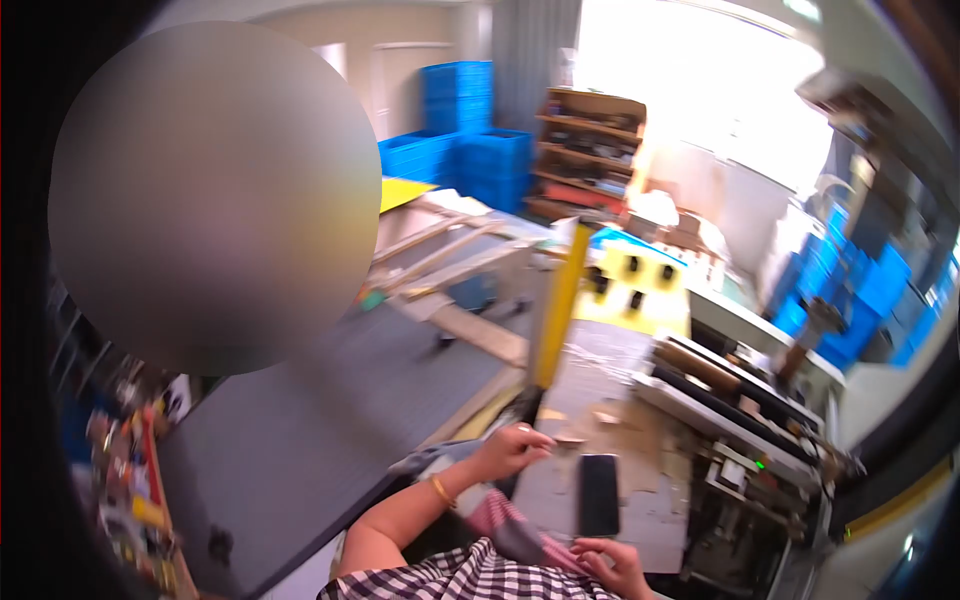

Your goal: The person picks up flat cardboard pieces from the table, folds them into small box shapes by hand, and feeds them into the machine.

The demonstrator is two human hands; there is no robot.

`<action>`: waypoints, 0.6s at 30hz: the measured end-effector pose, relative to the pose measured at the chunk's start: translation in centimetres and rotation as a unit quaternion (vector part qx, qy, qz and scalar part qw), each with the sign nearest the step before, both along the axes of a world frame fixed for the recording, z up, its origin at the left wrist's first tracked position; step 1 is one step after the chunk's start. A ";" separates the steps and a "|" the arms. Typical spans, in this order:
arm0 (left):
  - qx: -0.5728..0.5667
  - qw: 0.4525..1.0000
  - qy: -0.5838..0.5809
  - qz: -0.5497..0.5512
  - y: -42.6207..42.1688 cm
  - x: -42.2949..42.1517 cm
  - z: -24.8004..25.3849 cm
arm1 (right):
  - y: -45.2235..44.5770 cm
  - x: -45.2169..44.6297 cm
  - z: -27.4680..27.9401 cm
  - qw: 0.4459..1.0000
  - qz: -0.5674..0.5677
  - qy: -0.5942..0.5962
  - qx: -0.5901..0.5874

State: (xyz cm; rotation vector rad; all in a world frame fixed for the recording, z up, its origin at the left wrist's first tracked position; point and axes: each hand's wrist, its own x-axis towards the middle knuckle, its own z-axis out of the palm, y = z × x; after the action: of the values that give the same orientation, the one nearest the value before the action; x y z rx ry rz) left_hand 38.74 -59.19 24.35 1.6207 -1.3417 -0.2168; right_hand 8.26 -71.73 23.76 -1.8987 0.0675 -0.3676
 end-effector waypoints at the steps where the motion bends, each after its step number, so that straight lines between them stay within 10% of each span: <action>1: -0.015 0.990 0.050 0.134 5.8 2.1 -2.4 | 2.4 0.9 -0.7 0.997 0.043 0.044 0.039; 4: -0.009 0.889 0.076 0.452 24.5 8.4 -10.6 | 9.0 5.4 -0.6 0.971 0.197 0.131 0.040; 7: 0.140 0.674 0.176 0.704 47.1 8.7 -21.4 | 14.9 11.8 0.7 0.930 0.312 0.192 0.017; 9: 0.336 0.514 0.179 0.769 59.6 4.9 -23.6 | 18.4 16.0 1.2 0.910 0.379 0.159 -0.053; 12: 0.299 0.368 0.211 0.855 70.3 -1.4 -23.0 | 22.8 21.9 -2.3 0.853 0.485 0.109 -0.161; 18: 0.426 0.297 0.058 0.853 79.4 -5.0 -27.8 | 29.7 26.0 2.3 0.828 0.520 0.136 -0.162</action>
State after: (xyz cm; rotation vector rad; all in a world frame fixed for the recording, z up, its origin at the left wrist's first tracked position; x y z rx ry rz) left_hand 33.78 20.18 -3.47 2.7975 1.5124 0.3770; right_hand 34.23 -42.02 26.02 -2.0014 -0.8650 0.6793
